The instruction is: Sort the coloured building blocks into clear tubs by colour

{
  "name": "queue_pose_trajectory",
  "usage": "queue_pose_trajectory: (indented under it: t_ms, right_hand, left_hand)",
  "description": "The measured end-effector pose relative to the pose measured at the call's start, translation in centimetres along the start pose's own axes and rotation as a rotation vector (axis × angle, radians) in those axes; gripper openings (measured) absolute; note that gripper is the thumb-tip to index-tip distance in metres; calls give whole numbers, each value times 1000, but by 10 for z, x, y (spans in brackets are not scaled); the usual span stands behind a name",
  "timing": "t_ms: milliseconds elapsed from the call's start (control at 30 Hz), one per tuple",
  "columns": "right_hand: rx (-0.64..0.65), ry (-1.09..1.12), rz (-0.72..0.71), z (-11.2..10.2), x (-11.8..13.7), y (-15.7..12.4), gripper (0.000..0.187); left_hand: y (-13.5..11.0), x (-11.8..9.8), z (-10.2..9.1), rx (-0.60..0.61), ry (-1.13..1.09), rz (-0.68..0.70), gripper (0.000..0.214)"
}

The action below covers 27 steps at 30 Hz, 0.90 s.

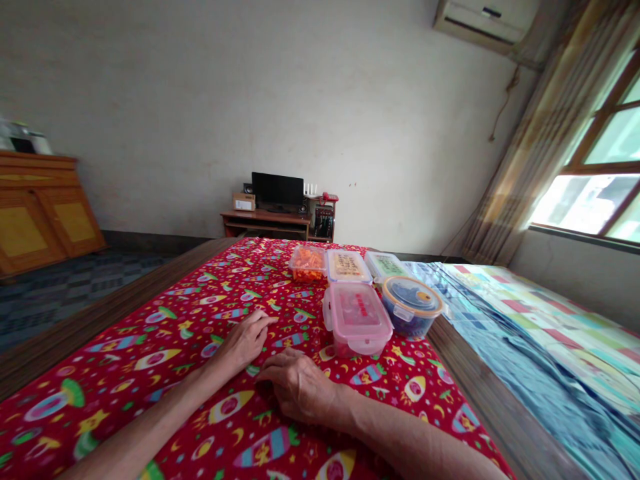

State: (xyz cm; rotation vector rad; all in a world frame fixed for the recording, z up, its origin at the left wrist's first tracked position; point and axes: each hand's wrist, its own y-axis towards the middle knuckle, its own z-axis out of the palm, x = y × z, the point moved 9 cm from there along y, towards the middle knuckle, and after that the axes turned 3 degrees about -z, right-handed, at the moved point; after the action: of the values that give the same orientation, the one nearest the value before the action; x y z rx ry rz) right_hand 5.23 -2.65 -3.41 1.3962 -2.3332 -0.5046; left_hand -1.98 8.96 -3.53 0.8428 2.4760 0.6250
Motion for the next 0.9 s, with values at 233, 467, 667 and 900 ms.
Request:
queue_pose_trajectory:
  t_ms: [233,467,667,900]
  right_hand:
    - [-11,14,3,6,-3,-1,30]
    - [-1,7,6,1,-1,0,30]
    - [10,7,15,0,-1,1,30]
    - [11,8,12,0,-1,0,32]
  left_hand:
    - [-1,1,1,-17,-20,6,37]
    - [0,0,0,14,-15,-10,38]
    - [1,-2,-3,16,-23,0,38]
    - [1,0,0,12,-6,6,39]
